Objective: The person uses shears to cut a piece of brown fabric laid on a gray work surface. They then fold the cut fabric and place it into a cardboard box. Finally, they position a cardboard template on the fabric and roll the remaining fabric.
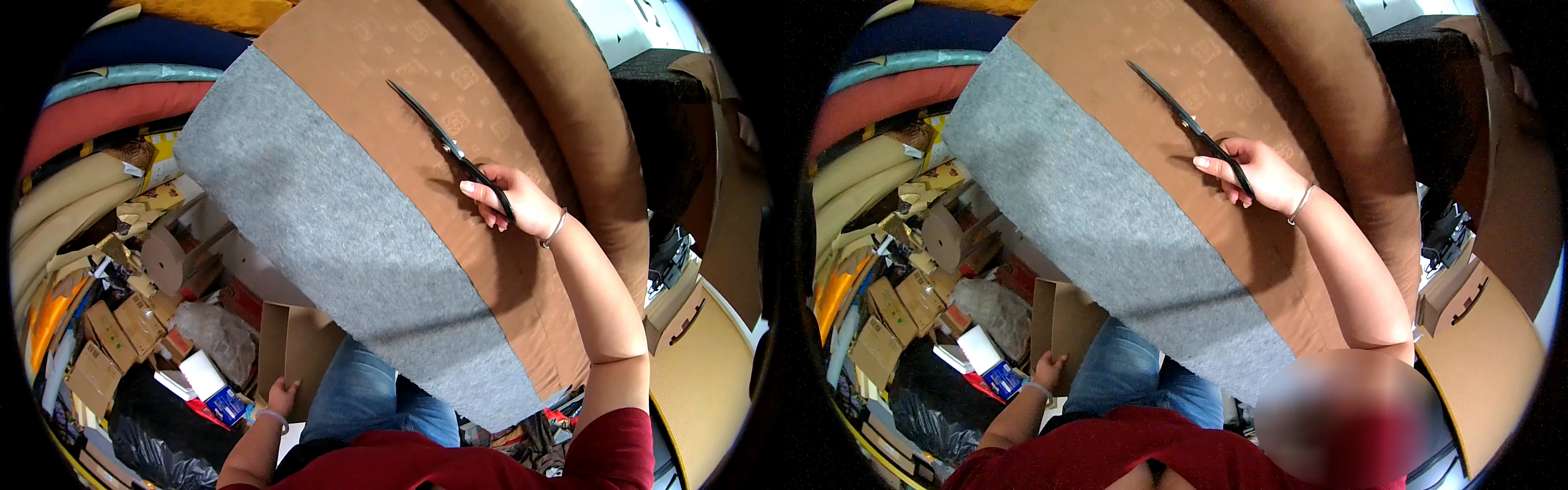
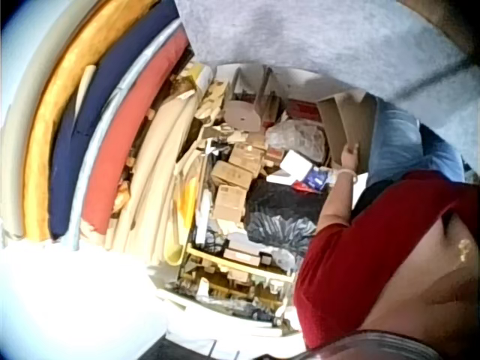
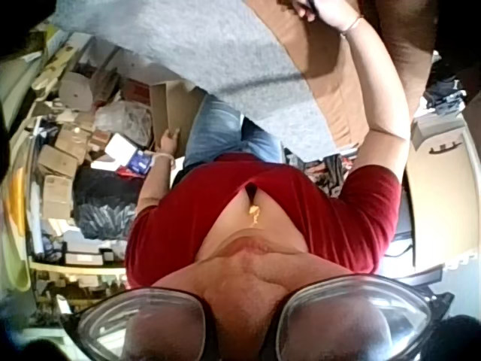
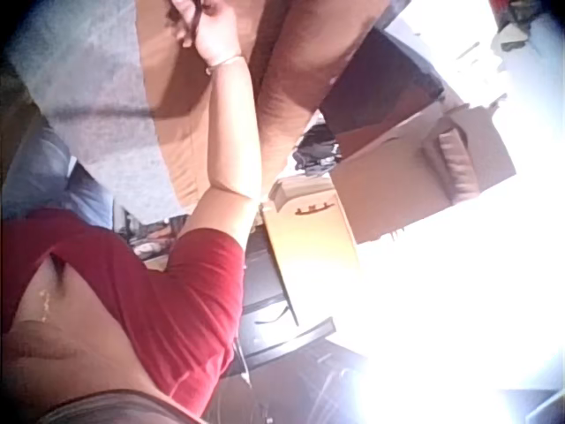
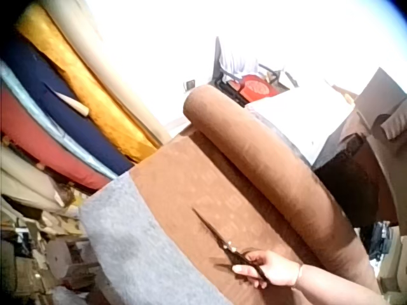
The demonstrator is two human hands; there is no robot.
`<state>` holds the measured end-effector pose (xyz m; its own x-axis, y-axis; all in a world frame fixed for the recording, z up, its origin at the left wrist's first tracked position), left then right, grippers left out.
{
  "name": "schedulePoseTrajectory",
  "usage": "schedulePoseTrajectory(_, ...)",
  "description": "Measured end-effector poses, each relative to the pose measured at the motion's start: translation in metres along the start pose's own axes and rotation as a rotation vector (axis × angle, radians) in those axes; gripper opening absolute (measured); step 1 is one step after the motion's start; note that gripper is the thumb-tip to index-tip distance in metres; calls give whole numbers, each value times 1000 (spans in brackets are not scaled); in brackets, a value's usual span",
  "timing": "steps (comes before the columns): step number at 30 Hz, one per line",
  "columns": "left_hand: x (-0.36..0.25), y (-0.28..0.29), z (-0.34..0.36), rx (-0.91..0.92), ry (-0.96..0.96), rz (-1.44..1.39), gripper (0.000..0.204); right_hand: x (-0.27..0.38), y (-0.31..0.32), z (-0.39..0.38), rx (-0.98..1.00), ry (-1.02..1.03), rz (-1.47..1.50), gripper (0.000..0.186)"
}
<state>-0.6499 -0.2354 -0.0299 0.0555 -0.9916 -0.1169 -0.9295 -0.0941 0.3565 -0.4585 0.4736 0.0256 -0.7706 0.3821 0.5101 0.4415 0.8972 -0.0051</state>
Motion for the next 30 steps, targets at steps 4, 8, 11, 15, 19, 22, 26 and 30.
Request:
schedulePoseTrajectory(4,-16,-2,-6,-10,2,-73,29,16,-2,10,47,39,44,47)
schedulePoseTrajectory(8,-50,1,-17,4,31,-36,25,19,1,17,27,23,-28,48)
schedulePoseTrajectory(11,-47,0,-18,-12,10,-44,25,17,-1,18,48,57,-43,50)
schedulePoseTrajectory(15,-55,0,-22,-17,-3,72,25,28,-4,25,45,91,-23,52)
schedulePoseTrajectory(19,-54,8,-34,-55,-9,24,26,42,-6,24,-19,81,-105,52)
schedulePoseTrajectory(22,1,18,-18,-75,-53,-174,35,37,-7,31,6,107,-62,52)
schedulePoseTrajectory(26,-21,45,-12,-104,-57,-281,36,49,-11,35,19,115,-30,51)
schedulePoseTrajectory(30,-28,90,31,-72,-59,-122,29,58,-12,42,-55,86,-34,51)
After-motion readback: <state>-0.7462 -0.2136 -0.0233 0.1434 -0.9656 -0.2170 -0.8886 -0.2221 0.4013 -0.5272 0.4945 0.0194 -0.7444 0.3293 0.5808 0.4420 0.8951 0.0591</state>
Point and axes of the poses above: each hand's wrist, its own z-axis towards the middle knuckle, its own y-axis out of the back of the hand, x = y × z, the point moved 4 cm from there along z, towards the middle knuckle, and after that the axes turned 5 degrees about -y, right-handed, at the moved point
